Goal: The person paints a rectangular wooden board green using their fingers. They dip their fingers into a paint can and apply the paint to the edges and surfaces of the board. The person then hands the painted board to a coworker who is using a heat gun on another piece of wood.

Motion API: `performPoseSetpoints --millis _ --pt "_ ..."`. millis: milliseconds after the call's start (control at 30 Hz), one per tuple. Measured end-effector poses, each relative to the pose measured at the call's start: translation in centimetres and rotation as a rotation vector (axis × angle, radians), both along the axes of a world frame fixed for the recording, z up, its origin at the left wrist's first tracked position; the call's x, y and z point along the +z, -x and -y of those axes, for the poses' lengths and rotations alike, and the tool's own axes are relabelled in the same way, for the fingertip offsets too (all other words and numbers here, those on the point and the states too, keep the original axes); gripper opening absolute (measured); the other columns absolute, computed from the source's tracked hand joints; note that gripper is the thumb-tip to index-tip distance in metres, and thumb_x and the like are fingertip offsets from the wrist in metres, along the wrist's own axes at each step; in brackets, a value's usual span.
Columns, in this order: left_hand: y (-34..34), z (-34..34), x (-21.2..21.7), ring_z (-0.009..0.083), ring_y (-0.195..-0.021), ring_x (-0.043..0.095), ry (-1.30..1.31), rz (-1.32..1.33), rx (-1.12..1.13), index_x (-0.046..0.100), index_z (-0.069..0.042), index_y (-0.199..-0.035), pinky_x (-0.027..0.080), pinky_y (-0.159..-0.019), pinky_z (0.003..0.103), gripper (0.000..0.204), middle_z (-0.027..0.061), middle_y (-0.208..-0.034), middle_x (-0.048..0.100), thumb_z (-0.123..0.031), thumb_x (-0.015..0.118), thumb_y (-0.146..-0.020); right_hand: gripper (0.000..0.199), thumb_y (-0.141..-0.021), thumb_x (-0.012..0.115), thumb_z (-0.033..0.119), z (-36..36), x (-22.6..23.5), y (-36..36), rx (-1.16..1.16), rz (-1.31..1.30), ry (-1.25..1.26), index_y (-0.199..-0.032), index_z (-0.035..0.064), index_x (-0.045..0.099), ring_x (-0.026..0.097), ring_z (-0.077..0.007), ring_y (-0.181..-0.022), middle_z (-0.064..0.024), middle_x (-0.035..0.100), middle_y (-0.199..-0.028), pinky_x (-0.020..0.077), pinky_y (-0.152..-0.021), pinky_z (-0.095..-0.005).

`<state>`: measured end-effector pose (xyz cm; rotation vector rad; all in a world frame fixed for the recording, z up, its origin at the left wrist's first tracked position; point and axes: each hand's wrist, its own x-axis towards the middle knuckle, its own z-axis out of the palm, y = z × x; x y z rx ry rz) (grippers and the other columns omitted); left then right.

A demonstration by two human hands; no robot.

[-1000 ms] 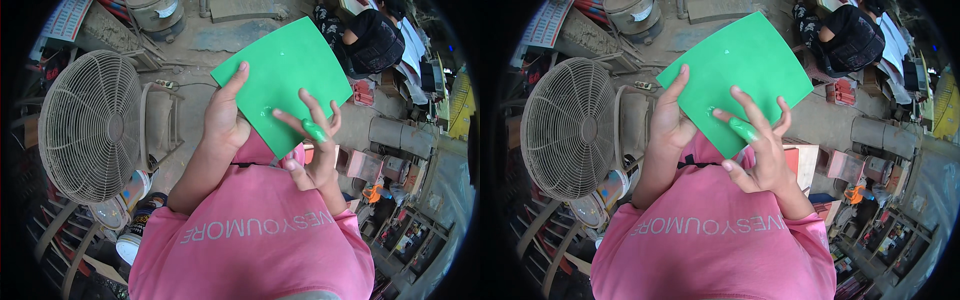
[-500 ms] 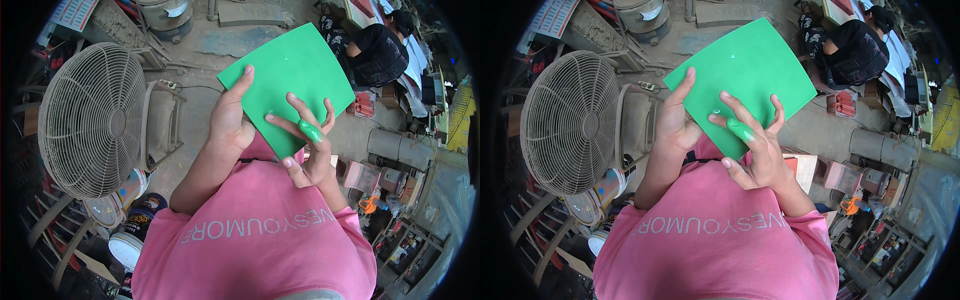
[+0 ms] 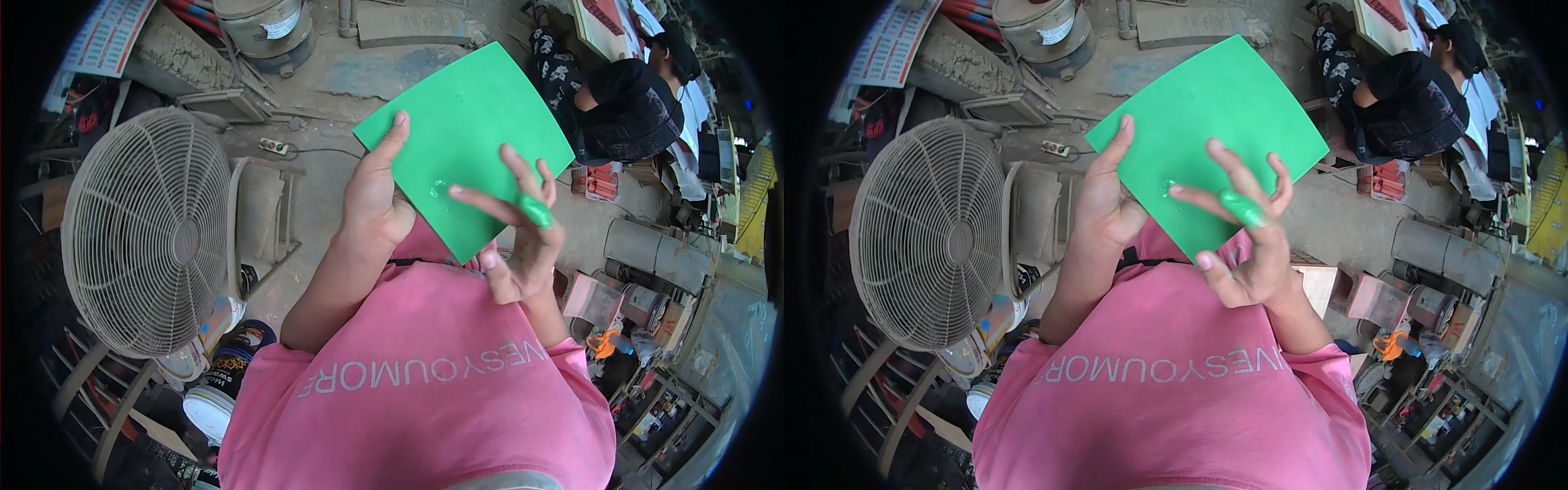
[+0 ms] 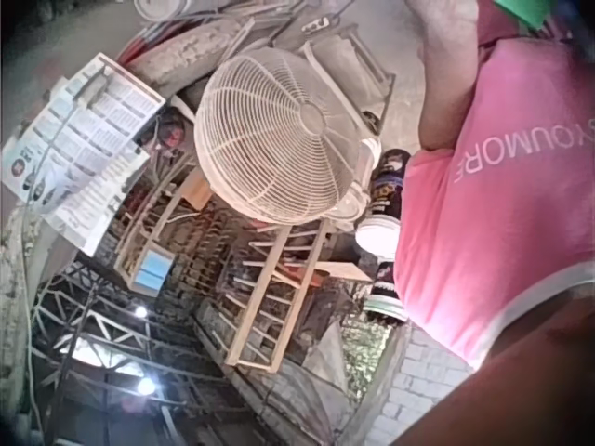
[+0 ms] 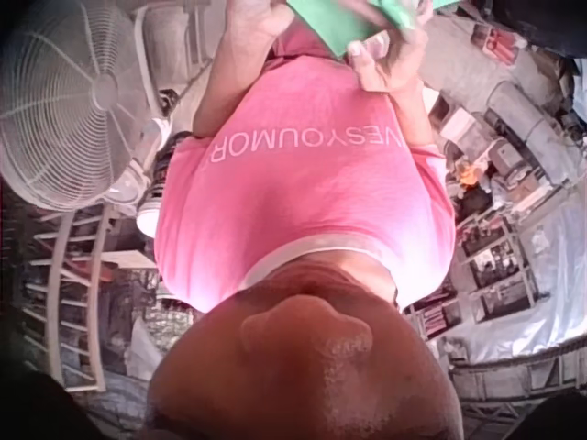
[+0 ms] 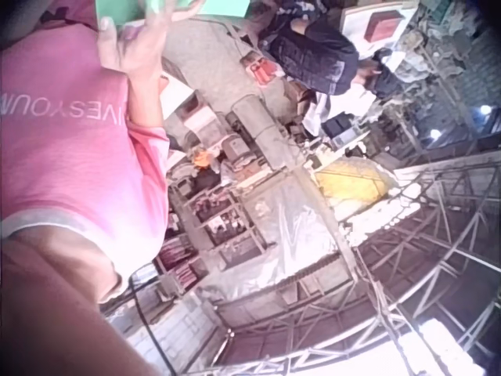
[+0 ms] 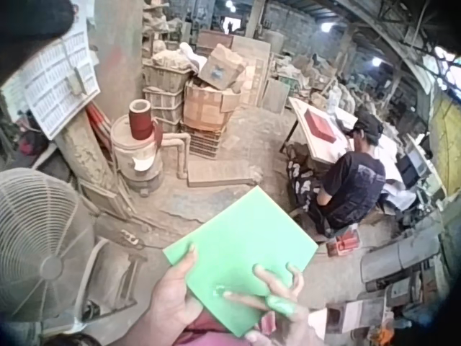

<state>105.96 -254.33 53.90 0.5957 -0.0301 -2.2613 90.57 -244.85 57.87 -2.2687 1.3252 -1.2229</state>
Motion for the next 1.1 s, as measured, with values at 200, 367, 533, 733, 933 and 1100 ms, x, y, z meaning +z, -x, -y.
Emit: performPoseSetpoints --millis 200,367,533,733,933,1100 --pt "5.0 5.8 -0.8 0.0185 -0.107 0.06 0.001 0.069 -0.007 0.052 -0.004 -0.124 0.049 -0.091 0.035 0.041 0.0081 -0.118 0.061 -0.037 0.049 -0.098 0.059 -0.093 0.048 0.031 6.4 -1.3 4.5 0.047 -0.056 -0.169 -0.142 0.0148 0.02 0.029 -0.0439 -0.138 -0.0182 0.066 -0.114 -0.0075 -0.108 -0.0575" --pt "10.3 12.7 -1.3 0.0194 -0.107 0.06 -0.049 0.117 -0.014 0.051 -0.004 -0.124 0.05 -0.091 0.035 0.042 0.0087 -0.118 0.061 -0.037 0.048 -0.098 0.059 -0.092 0.046 0.027 13.6 -1.9 10.7 -0.013 0.056 -0.145 -0.143 0.0155 0.019 0.025 -0.0465 -0.138 -0.022 0.064 -0.117 -0.0082 -0.11 -0.0549" --pt "16.3 20.3 -1.0 0.0198 -0.106 0.061 -0.043 0.114 -0.03 0.051 -0.004 -0.125 0.05 -0.091 0.036 0.043 0.0098 -0.117 0.061 -0.037 0.048 -0.098 0.063 -0.092 0.045 0.027 20.5 -1.8 16.3 -0.047 0.086 -0.178 -0.146 0.017 0.015 0.023 -0.0468 -0.139 -0.0209 0.064 -0.117 -0.0093 -0.11 -0.0541" --pt "23.7 29.1 0.8 0.0194 -0.104 0.062 -0.042 0.184 -0.007 0.053 -0.004 -0.122 0.051 -0.09 0.035 0.042 0.0094 -0.115 0.062 -0.038 0.048 -0.098 0.064 -0.092 0.046 0.028 28.7 -1.1 22.9 -0.016 0.049 -0.216 -0.147 0.0179 0.015 0.024 -0.0465 -0.139 -0.0169 0.065 -0.117 -0.0102 -0.108 -0.0569" --pt "27.9 33.8 2.7 0.0184 -0.104 0.062 -0.002 0.175 0.057 0.053 -0.004 -0.122 0.05 -0.091 0.035 0.04 0.0081 -0.114 0.063 -0.036 0.049 -0.098 0.065 -0.09 0.053 0.023 33.8 1.2 27.8 -0.102 0.289 -0.077 -0.145 0.0149 0.019 0.029 -0.0446 -0.137 -0.0317 0.03 -0.138 0.0168 -0.107 -0.055" --pt "30.1 36.2 3.6 0.0196 -0.107 0.061 0.054 0.183 0.022 0.051 -0.003 -0.124 0.05 -0.092 0.037 0.043 0.0092 -0.117 0.062 -0.037 0.048 -0.098 0.089 -0.08 0.072 0.03 38.4 1.3 30.0 -0.196 0.247 -0.024 -0.147 0.0099 0.017 0.026 -0.0443 -0.138 -0.0317 0.01 -0.151 0.0299 -0.108 -0.0541"
